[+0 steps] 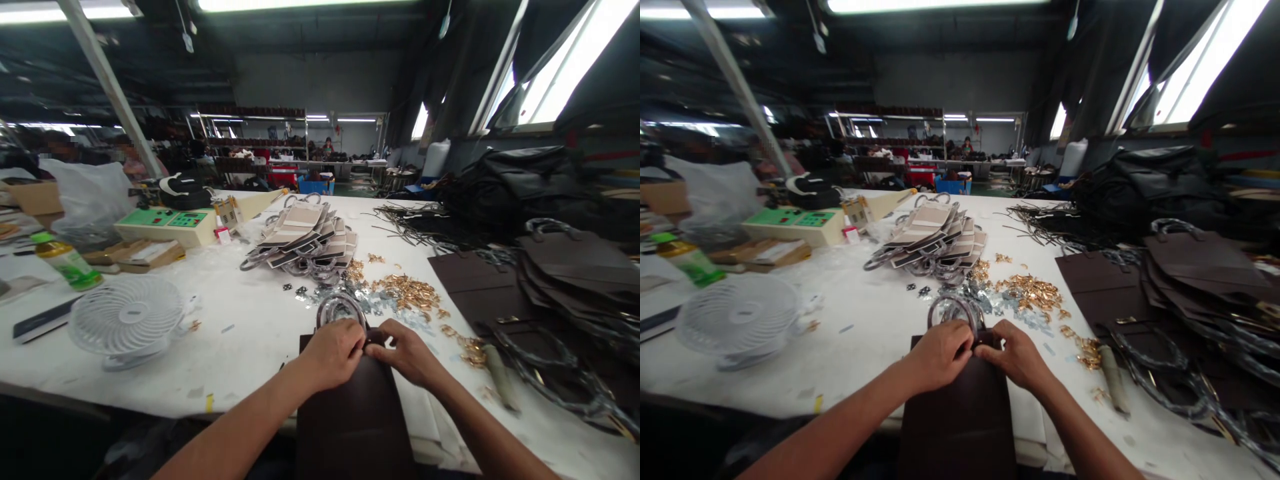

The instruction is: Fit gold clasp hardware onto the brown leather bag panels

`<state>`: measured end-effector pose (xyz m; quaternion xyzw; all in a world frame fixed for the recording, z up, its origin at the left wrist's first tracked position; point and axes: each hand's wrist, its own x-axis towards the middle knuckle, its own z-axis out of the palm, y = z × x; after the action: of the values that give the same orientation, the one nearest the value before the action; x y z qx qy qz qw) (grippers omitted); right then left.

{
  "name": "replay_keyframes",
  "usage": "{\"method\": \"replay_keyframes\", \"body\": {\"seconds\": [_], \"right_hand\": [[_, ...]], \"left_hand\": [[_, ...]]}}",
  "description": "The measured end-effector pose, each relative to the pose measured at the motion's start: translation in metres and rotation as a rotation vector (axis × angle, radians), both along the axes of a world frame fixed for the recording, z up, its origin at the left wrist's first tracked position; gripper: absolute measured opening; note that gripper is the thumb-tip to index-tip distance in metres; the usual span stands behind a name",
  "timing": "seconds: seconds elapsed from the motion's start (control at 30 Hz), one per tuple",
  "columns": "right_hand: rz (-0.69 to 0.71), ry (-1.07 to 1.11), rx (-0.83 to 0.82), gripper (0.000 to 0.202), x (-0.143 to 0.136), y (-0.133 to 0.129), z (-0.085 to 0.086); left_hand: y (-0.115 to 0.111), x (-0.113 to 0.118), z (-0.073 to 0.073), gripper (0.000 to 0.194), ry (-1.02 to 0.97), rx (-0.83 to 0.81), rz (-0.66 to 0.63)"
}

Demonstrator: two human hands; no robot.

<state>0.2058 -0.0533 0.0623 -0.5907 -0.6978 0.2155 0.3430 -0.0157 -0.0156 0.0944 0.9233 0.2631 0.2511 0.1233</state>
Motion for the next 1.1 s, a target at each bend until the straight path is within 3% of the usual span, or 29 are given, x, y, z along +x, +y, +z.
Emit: {"method": "replay_keyframes", "body": {"seconds": [0.13,0.23,0.3,0.4,0.47,0.57,0.67,0.77,0.9,1.03,1.1], "right_hand": [[-0.093,-0.083,-0.129,0.041,0.001,0.008,-0.015],[-0.072,-0.129,-0.21,0.043,0.01,0.019,-0.018],[-0.091,-0.136,-0.203,0.043,0.019,0.034,-0.015],[-0.23,-0.181,-0.118,0.037,0.034,0.072,-0.01],[-0.308,-0.232,-0.091,0.031,0.042,0.103,-0.012],[-0.356,-0.275,-0.096,0.032,0.046,0.144,-0.025],[-0.379,-0.288,-0.105,0.034,0.041,0.17,-0.04],[-0.381,-0.268,-0.101,0.028,0.036,0.179,-0.043],[-0.333,-0.178,-0.054,0.03,0.03,0.152,-0.021],[-0.229,0.108,-0.094,0.038,0.005,0.067,0.009],[-0.147,0.312,-0.16,0.038,-0.016,0.018,0.017]], "left_hand": [[-0.012,-0.018,-0.027,0.02,-0.125,0.177,0.175],[-0.019,-0.033,-0.057,0.037,-0.215,0.17,0.351],[-0.02,-0.039,-0.072,0.045,-0.212,0.161,0.386],[-0.022,-0.041,-0.084,0.042,-0.24,0.259,0.412],[-0.022,-0.036,-0.087,0.031,-0.282,0.339,0.377],[-0.024,-0.022,-0.098,0.013,-0.354,0.4,0.224],[-0.025,-0.007,-0.118,0.031,-0.445,0.462,0.144],[-0.026,-0.004,-0.129,0.033,-0.364,0.364,0.069],[-0.03,-0.015,-0.113,0.016,-0.279,-0.018,-0.009],[-0.038,-0.02,-0.077,0.025,-0.444,-0.635,0.218],[-0.041,-0.019,-0.064,0.037,-0.581,-0.88,0.216]]}}
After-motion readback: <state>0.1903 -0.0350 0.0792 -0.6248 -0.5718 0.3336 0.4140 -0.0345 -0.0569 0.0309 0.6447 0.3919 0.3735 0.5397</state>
